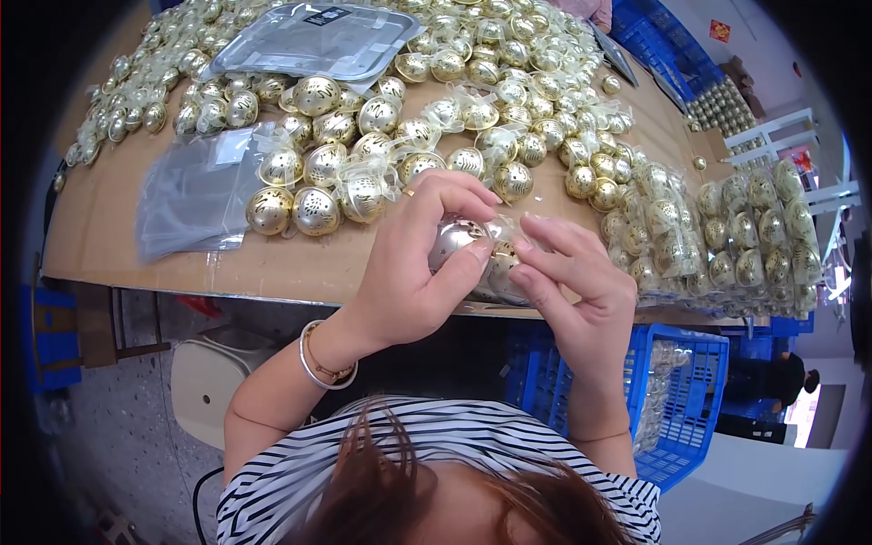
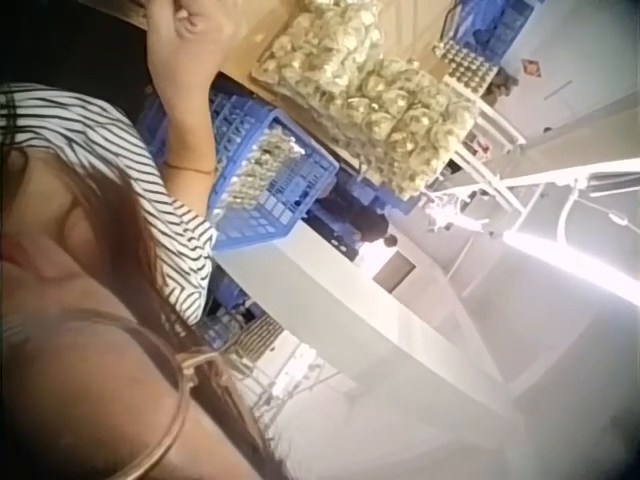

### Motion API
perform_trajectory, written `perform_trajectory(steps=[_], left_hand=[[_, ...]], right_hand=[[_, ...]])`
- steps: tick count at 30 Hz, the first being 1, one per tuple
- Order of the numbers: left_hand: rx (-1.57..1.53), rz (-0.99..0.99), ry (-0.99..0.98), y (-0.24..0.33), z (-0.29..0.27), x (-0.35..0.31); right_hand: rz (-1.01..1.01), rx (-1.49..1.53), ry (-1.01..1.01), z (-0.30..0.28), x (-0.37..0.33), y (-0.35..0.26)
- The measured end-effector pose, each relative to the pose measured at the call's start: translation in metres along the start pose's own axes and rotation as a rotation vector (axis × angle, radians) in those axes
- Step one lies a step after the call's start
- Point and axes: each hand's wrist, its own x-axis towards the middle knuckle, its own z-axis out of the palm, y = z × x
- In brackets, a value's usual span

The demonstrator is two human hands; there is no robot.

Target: Packing gold-colored spherical ornaments into clear plastic bags at a workstation.

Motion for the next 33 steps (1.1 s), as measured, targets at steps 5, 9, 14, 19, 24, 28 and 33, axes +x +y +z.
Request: perform_trajectory(steps=[5,9,14,19,24,28,33], left_hand=[[0.004,0.021,-0.086,0.004,-0.003,0.009],[0.138,-0.063,-0.154,0.016,-0.002,0.02],[0.061,-0.115,-0.066,0.011,-0.001,0.019],[0.073,-0.072,-0.084,0.007,-0.003,0.021],[0.004,-0.1,-0.088,0.004,-0.007,0.017],[-0.021,-0.009,-0.129,0.0,-0.01,0.015],[-0.115,0.246,-0.154,-0.023,-0.015,0.011]], right_hand=[[0.315,0.29,0.029,-0.002,-0.001,0.001],[0.407,0.374,0.072,-0.003,0.008,-0.006],[0.175,0.227,0.197,0.015,0.005,0.008],[0.228,0.11,0.22,0.02,0.007,-0.009],[0.284,0.128,0.148,0.012,0.004,-0.006],[0.096,0.0,0.007,0.002,-0.005,0.005],[-0.282,-0.026,0.131,0.02,-0.017,0.037]])
